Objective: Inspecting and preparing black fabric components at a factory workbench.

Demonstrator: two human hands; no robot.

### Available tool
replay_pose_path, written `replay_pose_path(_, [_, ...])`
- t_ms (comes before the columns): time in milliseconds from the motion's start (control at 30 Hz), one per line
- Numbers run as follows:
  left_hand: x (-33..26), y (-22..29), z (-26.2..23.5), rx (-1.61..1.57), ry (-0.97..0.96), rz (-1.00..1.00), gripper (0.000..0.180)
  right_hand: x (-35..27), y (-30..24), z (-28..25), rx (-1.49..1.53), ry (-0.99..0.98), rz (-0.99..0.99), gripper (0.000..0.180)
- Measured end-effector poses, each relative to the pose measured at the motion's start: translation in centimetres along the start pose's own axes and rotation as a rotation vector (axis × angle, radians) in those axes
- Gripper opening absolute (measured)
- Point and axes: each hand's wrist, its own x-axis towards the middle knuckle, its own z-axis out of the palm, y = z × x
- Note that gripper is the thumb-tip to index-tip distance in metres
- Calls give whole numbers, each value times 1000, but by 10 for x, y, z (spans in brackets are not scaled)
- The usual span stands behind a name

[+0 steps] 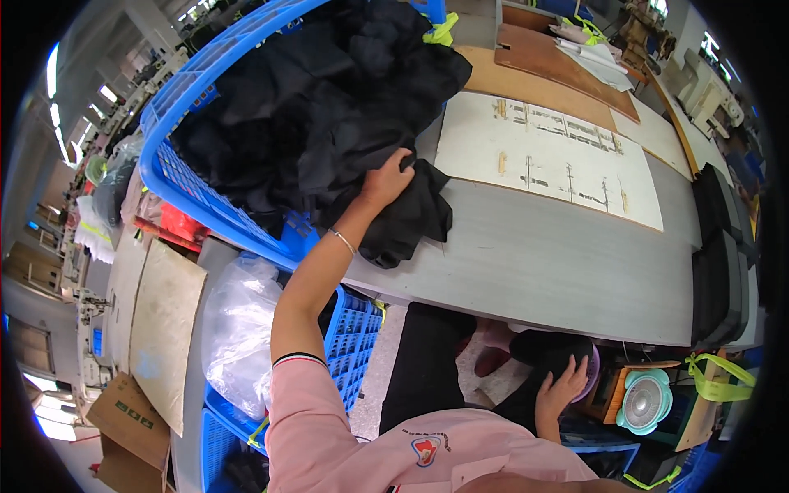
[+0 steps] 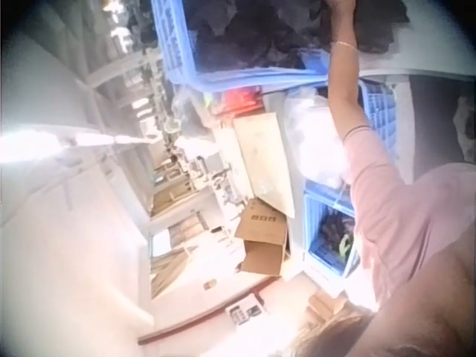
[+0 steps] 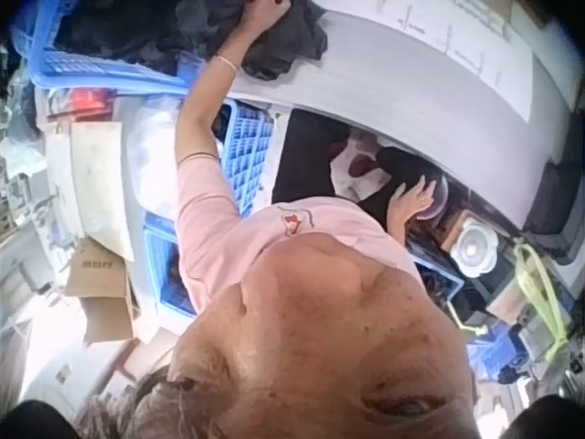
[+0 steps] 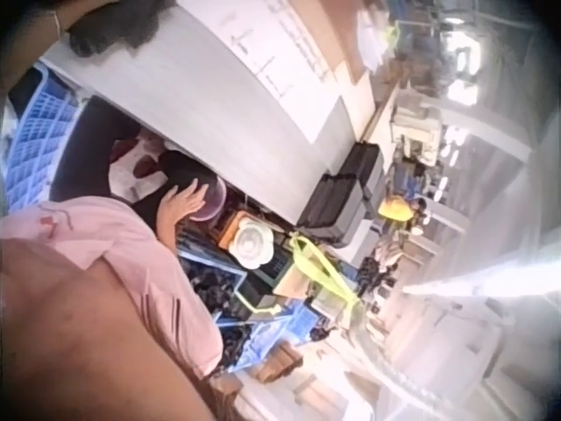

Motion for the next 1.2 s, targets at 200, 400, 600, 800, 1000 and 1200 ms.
replay_pose_path(200, [4,63,-13,-79,-168,244,29,53,-128,-9,331,135,-731,72])
replay_pose_path(400, [3,101,-101,162,475,752,25,109,-242,11,369,92,-1062,71])
replay_pose_path(600, [26,-14,-150,478,922,-122,77,141,-262,41,321,-11,-841,70])
replay_pose_path(800, [25,-83,-37,229,370,-278,68,170,-223,47,223,78,-664,66])
replay_pose_path(1000, [22,-84,6,437,-25,-223,58,183,-175,24,155,113,-551,55])
replay_pose_path(1200, [14,-32,-58,792,41,501,55,180,-136,6,188,246,-540,27])
